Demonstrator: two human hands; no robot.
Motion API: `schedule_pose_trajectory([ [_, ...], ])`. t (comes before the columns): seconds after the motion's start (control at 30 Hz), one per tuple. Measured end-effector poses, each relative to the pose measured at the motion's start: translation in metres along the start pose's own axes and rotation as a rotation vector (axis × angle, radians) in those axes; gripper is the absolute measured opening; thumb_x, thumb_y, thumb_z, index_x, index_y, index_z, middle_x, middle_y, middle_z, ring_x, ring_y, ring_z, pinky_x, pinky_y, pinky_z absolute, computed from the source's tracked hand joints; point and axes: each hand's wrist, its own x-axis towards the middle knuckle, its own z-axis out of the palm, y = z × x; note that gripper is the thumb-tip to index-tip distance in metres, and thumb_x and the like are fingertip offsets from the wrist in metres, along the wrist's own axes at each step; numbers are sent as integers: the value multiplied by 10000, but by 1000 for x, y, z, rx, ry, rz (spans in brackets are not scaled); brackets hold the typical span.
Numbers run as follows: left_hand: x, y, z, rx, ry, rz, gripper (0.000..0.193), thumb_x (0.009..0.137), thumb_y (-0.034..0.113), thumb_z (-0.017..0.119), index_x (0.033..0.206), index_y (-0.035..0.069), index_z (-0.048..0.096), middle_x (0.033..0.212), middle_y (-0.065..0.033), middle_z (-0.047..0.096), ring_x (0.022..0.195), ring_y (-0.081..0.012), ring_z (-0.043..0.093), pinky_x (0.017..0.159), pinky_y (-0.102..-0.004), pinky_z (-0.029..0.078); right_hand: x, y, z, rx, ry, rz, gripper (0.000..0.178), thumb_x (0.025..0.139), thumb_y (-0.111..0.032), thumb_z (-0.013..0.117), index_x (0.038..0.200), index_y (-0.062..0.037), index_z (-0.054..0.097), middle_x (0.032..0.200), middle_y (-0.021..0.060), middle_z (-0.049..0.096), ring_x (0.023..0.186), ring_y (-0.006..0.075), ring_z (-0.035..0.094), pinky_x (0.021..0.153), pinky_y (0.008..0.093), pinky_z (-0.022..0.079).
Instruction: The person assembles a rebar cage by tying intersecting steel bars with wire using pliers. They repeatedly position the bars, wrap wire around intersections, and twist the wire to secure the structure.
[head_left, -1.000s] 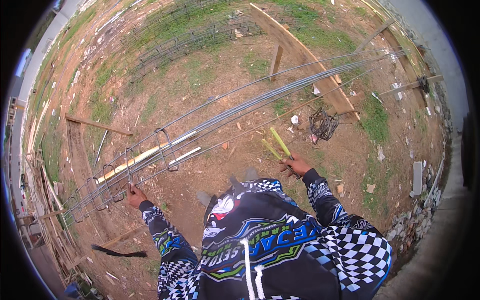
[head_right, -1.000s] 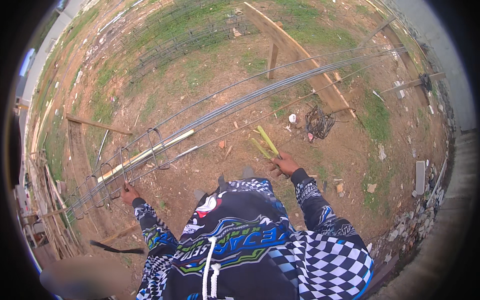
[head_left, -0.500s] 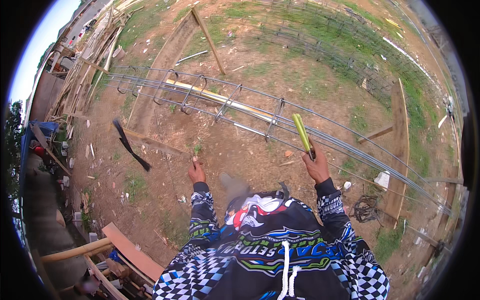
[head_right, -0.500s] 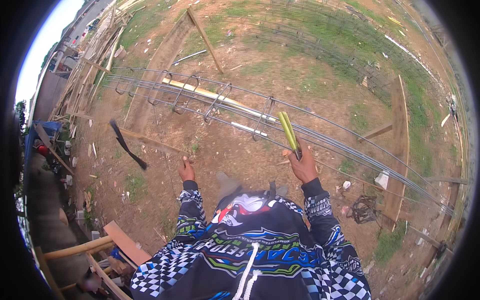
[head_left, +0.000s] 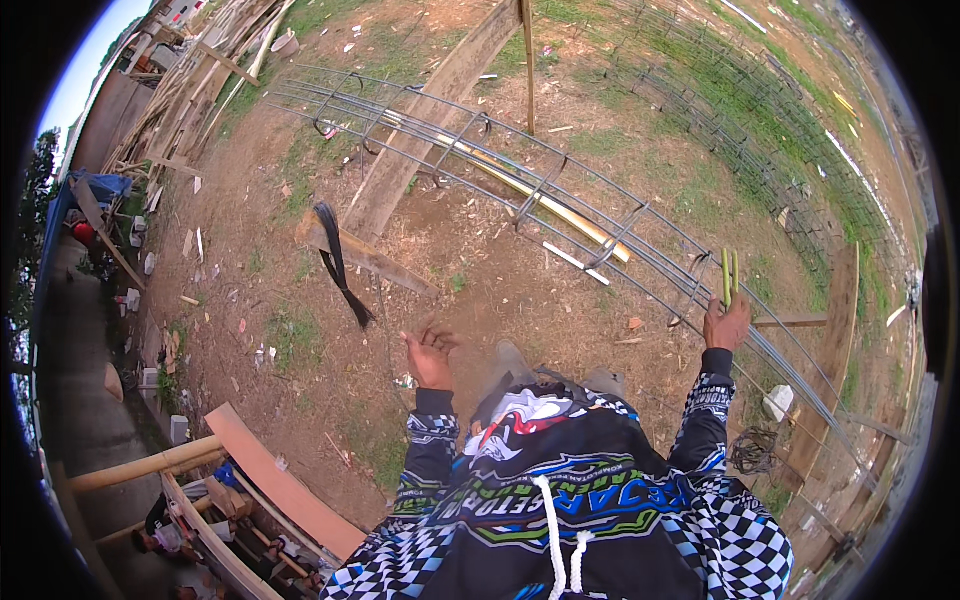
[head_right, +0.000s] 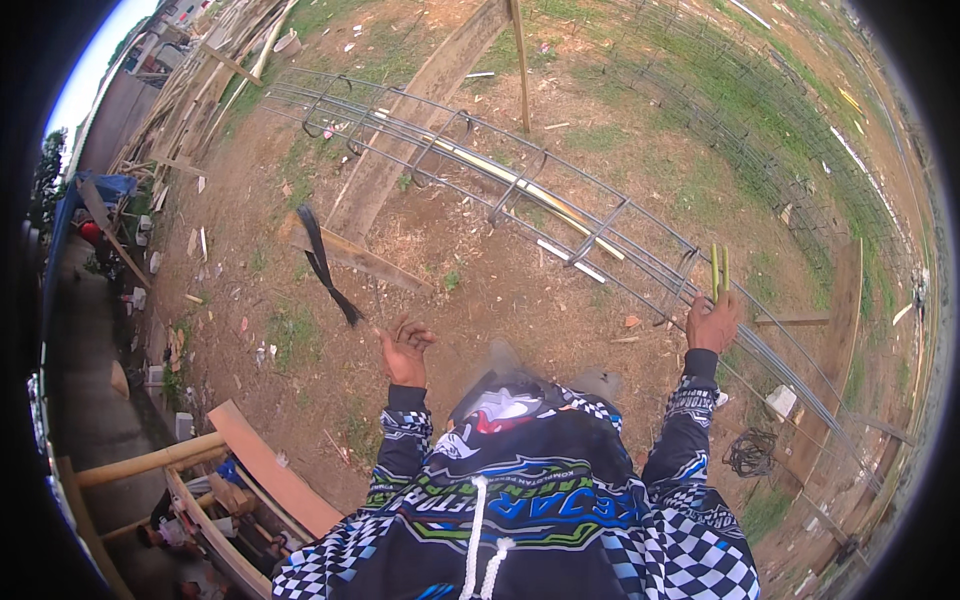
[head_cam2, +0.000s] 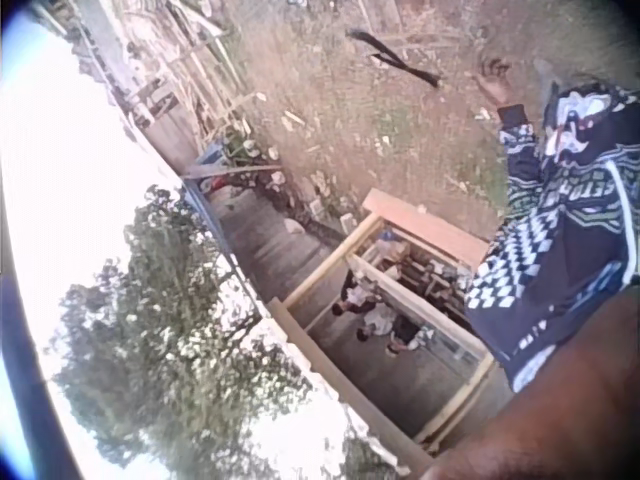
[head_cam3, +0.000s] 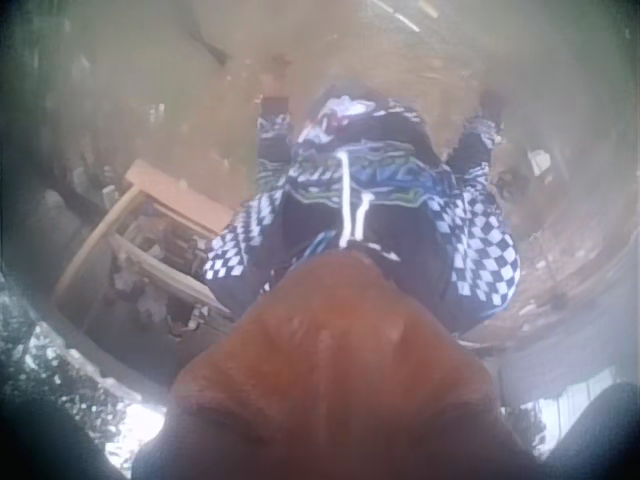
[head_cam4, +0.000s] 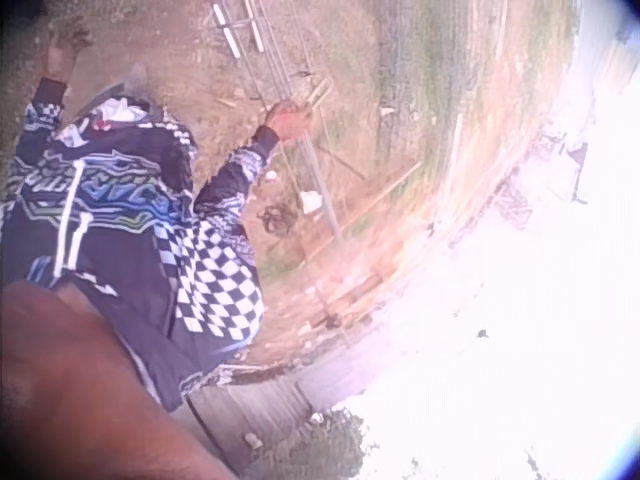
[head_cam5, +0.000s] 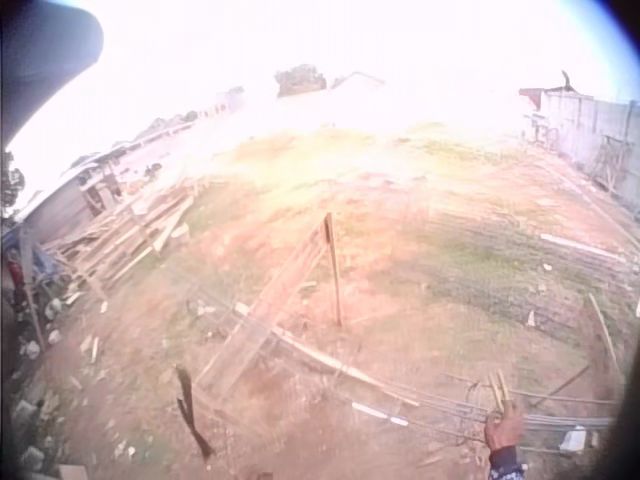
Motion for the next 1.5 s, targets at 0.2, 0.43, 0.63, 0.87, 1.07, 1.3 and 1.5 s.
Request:
schedule_pose_trajectory([
  [0.2,46,54,160,71,-529,94,706,1020,573,219,1245,-8,552,1083,-153,654,997,-267,634,927,-400,468,-60,-239,-81,1094,-675,-442,368,920,-230,663,1225,-34,606,1112,122,679,1062,204,636,943,342,469],
  [0.43,90,67,210,114,-548,-105,602,1023,500,364,1270,-27,516,1102,-159,631,1076,-278,616,945,-416,480,-54,-283,-15,1211,-962,-48,273,986,-268,530,1007,-27,657,674,11,535,625,111,491,587,292,413],
  [0.63,135,97,208,73,-356,-27,419,1020,394,467,1150,4,546,846,-82,617,857,-218,644,857,-406,527,-25,-293,-9,1235,-933,-114,168,972,-184,565,1084,-71,617,630,-36,499,559,47,435,515,215,334],
  [0.87,181,123,186,-492,-461,-181,312,1021,353,480,1012,56,573,714,-16,520,730,-192,602,868,-423,523,-2,-328,-30,2322,-1482,338,159,977,-137,527,1100,-44,565,703,54,603,594,157,581,521,294,416],
  [1.07,165,167,195,-139,-690,191,264,1004,258,516,1086,31,623,1047,-122,662,1095,-287,634,976,-436,492,32,-374,-14,2301,-882,320,370,1009,-257,517,1319,-55,504,853,-8,567,796,106,531,694,282,444],
  [1.3,162,190,151,811,-1393,752,389,803,-45,606,1175,63,643,1245,-135,630,1201,-363,574,1071,-446,428,44,-473,-32,1642,-1011,229,349,1005,-397,505,1042,-69,618,737,-17,575,654,112,549,622,314,497],
  [1.5,186,199,172,510,-617,300,262,912,97,643,1146,-19,654,1092,-159,693,981,-177,659,857,-307,512,11,-473,-44,726,-432,-486,262,964,-292,528,940,-61,647,629,118,567,638,283,600,599,431,455],
])
